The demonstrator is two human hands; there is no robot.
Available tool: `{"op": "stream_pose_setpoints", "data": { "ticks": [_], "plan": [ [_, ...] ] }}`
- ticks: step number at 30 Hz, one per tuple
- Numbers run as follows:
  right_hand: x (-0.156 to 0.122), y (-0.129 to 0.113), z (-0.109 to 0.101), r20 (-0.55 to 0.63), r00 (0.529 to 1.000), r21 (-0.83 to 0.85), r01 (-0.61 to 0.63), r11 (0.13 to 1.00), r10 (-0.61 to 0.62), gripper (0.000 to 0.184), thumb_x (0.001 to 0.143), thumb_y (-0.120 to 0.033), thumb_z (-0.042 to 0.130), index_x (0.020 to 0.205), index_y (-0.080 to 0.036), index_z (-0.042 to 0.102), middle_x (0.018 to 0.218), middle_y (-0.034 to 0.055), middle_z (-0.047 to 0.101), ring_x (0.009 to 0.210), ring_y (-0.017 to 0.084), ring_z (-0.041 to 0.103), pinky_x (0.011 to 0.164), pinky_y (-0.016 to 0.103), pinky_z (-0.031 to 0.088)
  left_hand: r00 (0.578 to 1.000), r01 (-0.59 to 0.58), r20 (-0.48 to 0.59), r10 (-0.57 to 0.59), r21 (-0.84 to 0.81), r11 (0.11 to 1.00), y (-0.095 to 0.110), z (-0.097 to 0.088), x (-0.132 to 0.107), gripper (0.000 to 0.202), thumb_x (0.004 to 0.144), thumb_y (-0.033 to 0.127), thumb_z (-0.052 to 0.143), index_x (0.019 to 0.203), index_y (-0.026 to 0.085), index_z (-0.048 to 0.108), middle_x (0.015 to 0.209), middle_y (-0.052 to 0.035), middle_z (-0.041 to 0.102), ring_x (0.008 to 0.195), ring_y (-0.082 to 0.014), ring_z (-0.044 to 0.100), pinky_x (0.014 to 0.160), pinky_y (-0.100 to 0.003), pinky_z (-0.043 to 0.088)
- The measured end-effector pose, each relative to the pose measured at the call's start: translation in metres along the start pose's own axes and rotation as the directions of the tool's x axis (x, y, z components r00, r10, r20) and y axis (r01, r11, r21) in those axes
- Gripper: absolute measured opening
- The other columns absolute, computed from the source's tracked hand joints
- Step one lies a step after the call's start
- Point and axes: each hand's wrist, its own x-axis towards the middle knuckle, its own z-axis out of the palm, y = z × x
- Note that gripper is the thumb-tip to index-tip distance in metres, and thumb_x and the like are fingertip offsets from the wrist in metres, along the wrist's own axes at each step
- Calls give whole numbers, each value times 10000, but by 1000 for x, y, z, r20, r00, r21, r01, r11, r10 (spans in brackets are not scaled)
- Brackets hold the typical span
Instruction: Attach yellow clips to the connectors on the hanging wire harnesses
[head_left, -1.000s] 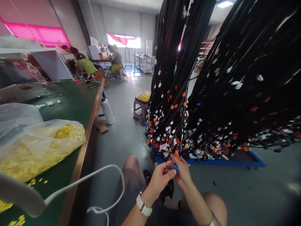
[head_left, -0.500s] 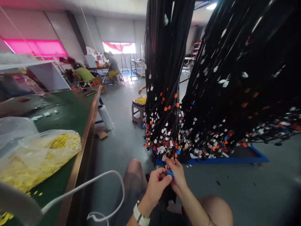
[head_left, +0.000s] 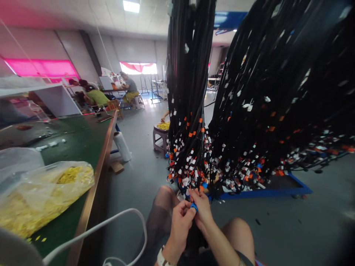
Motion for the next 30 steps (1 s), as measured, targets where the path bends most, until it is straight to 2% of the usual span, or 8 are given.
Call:
{"op": "stream_pose_setpoints", "data": {
  "ticks": [5, 10, 15, 18, 22, 25, 28, 30],
  "plan": [
    [6, -1, -7, 117, 991, -63, -62, 996, 69, 364, 564, -346, 769, 513, -177, 451, 449, -72, 437, 406, 41, 315, 389, 176, 238, 993, 94, 84, -79, -203, 975, -4, -10, 8, 279, 721, 370, 651, 740, 174, 453, 439, 125, 255, 381, -24, 120, 382, -182, 88],
    [23, -6, -25, 100, 962, -82, -246, 966, 253, 301, 654, -422, 692, 737, -147, 603, 538, -15, 569, 361, 30, 333, 338, 145, 196, 993, 118, 12, -122, -345, 931, -7, -23, 22, 329, 690, 384, 686, 725, 183, 428, 436, 117, 300, 368, -23, 167, 373, -168, 102],
    [35, -7, -32, 91, 946, 9, -313, 950, 311, 187, 635, -312, 680, 653, -157, 578, 482, -33, 530, 340, 27, 318, 322, 135, 211, 970, 205, -27, -242, -448, 870, -3, -32, 29, 310, 758, 380, 617, 665, 166, 414, 470, 84, 356, 363, -16, 234, 364, -144, 135],
    [37, -7, -31, 122, 935, 44, -340, 939, 333, 176, 636, -290, 695, 625, -166, 571, 491, -29, 541, 363, 37, 363, 349, 142, 281, 920, 224, -165, -355, -521, 824, -6, -35, 29, 63, 784, 184, 539, 801, 148, 491, 532, 57, 433, 369, -24, 324, 363, -131, 197],
    [36, -5, -32, 193, 899, 39, -407, 913, 393, 207, 651, -331, 730, 671, -151, 629, 683, 54, 666, 573, 111, 567, 549, 220, 459, 841, 234, -276, -465, -589, 774, -19, -41, 30, 426, 528, -132, 394, 852, 120, 508, 640, 11, 524, 499, -51, 515, 461, -133, 367],
    [35, -4, -35, 226, 904, -115, -346, 931, 363, 298, 683, -442, 697, 762, -156, 671, 806, 58, 682, 716, 139, 592, 607, 228, 449, 835, 234, -281, -474, -598, 767, -31, -45, 28, 478, 426, -167, 332, 770, 114, 508, 663, -4, 546, 545, -56, 553, 509, -132, 415],
    [36, -4, -41, 173, 948, -269, -215, 939, 266, 342, 676, -496, 683, 782, -171, 694, 697, 10, 644, 588, 107, 527, 492, 195, 371, 853, 220, -261, -452, -605, 765, -36, -50, 27, 429, 480, -186, 332, 728, 105, 526, 666, -25, 569, 553, -64, 568, 546, -147, 464],
    [37, -4, -45, 206, 953, -287, -158, 945, 222, 331, 673, -495, 684, 766, -177, 699, 619, -11, 606, 500, 97, 466, 442, 203, 329, 866, 203, -252, -431, -612, 765, -36, -52, 26, 393, 538, -197, 342, 708, 97, 538, 671, -43, 589, 573, -73, 589, 586, -161, 498]
  ]
}}
